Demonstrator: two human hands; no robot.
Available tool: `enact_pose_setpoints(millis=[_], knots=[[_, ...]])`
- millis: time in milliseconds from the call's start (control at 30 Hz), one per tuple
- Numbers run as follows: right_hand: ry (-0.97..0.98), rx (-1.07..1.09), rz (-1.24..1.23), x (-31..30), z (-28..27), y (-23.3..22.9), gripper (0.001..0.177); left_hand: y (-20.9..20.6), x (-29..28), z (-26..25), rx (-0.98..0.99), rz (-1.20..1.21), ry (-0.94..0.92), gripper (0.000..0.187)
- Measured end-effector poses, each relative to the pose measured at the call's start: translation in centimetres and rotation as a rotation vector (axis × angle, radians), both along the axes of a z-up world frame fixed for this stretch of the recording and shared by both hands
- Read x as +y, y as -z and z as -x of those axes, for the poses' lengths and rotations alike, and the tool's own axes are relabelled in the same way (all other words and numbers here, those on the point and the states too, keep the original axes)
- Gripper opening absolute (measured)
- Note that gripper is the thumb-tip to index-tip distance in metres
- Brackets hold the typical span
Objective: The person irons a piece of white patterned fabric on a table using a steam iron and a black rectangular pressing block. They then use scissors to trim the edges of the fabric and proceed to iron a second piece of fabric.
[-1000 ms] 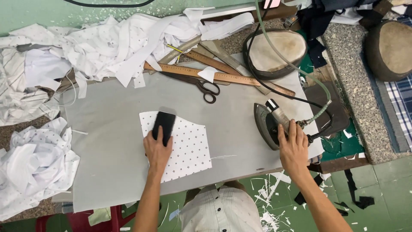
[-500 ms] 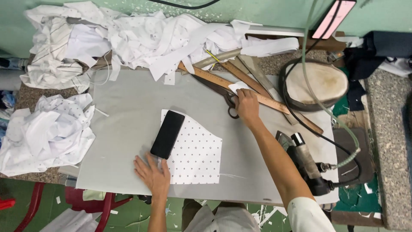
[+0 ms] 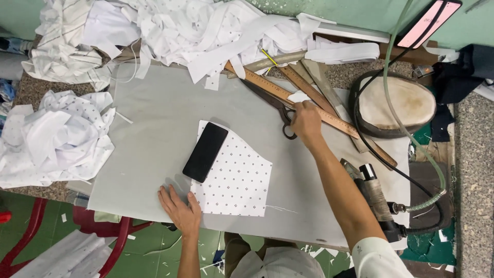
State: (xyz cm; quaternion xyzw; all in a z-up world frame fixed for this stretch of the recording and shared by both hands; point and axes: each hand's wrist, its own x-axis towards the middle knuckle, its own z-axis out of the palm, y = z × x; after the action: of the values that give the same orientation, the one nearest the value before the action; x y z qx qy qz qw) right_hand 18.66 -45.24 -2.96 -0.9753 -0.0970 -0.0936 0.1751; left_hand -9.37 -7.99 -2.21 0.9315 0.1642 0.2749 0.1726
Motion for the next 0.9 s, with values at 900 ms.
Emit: enact_pose_setpoints(millis=[900], knots=[[0.058,1.105,-1.404,4.7,41.7,-10.1,0.07,-1.0,2.5,0.7,-0.002,0.108,0.475,0.063]])
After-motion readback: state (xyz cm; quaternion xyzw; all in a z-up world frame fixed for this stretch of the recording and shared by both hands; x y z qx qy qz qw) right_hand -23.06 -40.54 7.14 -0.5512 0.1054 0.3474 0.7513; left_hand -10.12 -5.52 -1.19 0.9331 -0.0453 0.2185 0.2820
